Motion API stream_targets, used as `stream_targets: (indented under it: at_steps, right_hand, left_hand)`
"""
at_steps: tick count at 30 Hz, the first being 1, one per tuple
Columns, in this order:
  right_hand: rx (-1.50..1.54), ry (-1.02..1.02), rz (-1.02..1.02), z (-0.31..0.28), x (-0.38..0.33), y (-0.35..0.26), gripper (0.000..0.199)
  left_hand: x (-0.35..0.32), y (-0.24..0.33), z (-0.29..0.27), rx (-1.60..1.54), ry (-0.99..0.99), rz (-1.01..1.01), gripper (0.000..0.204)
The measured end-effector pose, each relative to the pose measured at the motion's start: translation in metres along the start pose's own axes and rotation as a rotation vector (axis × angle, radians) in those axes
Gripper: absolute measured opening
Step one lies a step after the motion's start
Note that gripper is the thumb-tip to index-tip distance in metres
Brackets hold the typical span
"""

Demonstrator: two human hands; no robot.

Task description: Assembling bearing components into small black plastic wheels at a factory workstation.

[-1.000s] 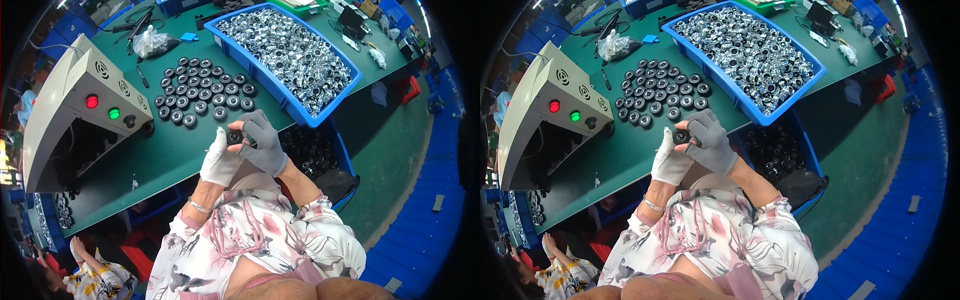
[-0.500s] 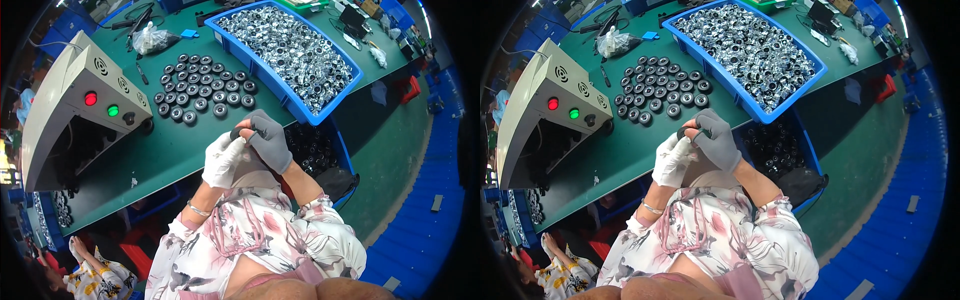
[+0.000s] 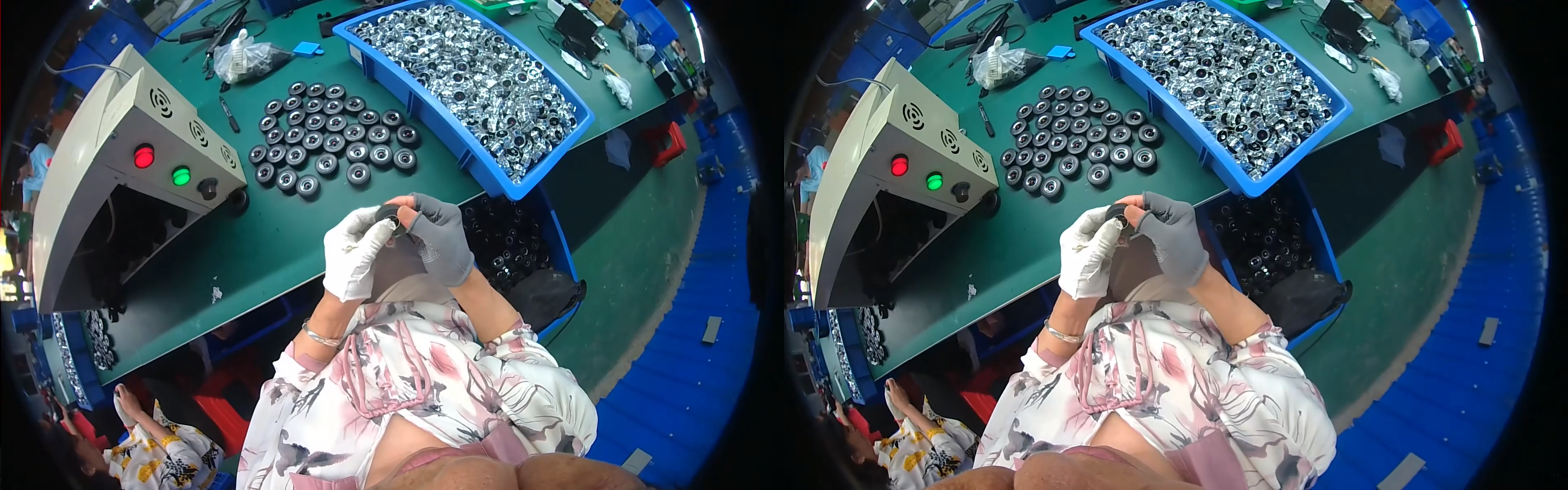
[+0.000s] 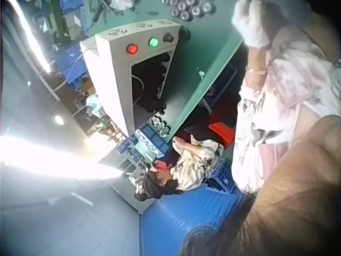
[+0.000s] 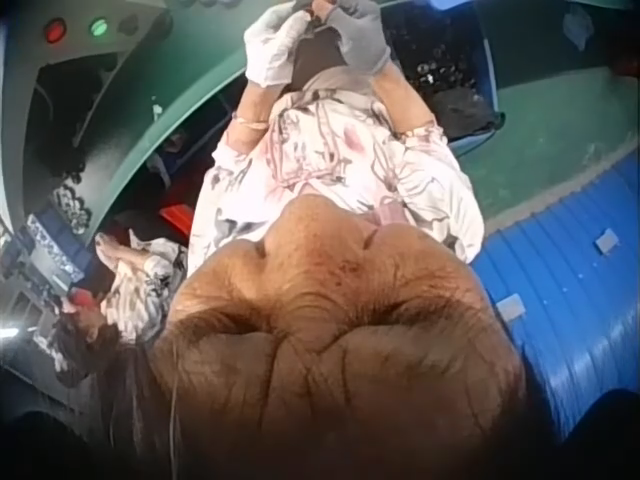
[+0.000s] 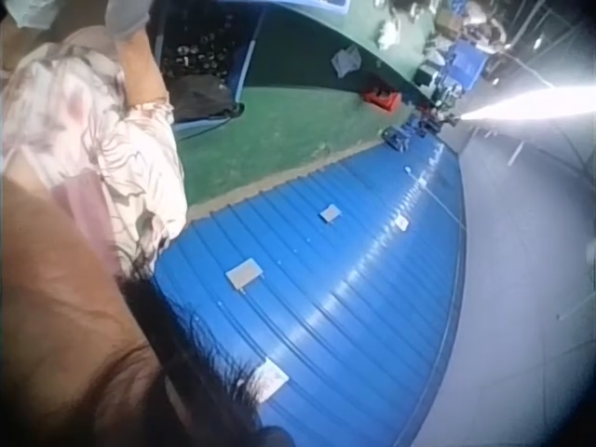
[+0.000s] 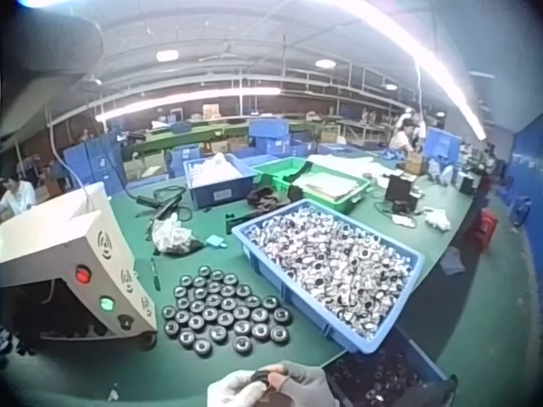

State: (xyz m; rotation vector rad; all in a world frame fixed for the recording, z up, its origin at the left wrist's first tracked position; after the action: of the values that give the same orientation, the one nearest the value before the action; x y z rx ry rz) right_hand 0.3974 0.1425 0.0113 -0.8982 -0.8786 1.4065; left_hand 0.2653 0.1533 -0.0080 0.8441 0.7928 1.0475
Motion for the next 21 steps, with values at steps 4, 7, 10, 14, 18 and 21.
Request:
stream_targets:
  at_steps: [4,7,10,14,18,21]
  right_hand:
    - [0.002,0.041,0.079,-0.008,-0.01,-0.008,0.025]
    - [-0.061,0.058,0.1,-0.026,-0.028,-0.014,0.026]
    - [-0.381,0.21,-0.02,-0.066,-0.055,-0.025,0.027]
    - [-0.992,0.749,-0.415,-0.158,-0.103,-0.039,0.03]
    - [-1.247,0.457,-0.648,-0.089,-0.1,-0.063,0.019]
    - [-1.169,0.169,-0.772,-0.016,-0.052,-0.07,0.019]
  left_hand:
    - [0.001,-0.01,0.009,-0.035,-0.064,-0.111,0.023]
    - [-0.003,-0.015,0.026,0.056,-0.16,-0.16,0.03]
    - [-0.01,-0.015,0.039,0.062,-0.1,-0.147,0.043]
    - [-0.012,-0.016,0.042,0.109,-0.113,-0.11,0.038]
    - [-0.009,-0.011,0.024,0.149,-0.056,-0.072,0.033]
    - [-0.009,0.004,0.013,0.111,-0.021,0.019,0.03]
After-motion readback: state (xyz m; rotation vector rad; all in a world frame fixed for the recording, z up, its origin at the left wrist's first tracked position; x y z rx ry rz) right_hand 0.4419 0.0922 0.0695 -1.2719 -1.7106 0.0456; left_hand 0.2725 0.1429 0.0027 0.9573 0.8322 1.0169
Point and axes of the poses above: each hand's wrist, its own x-axis towards the middle knuckle, its own z-axis out of the palm, y = z × x, the point moved 8 cm from there along x, towards the middle knuckle, and after that the axes turned 6 degrees about -z, right-handed, at the moved point
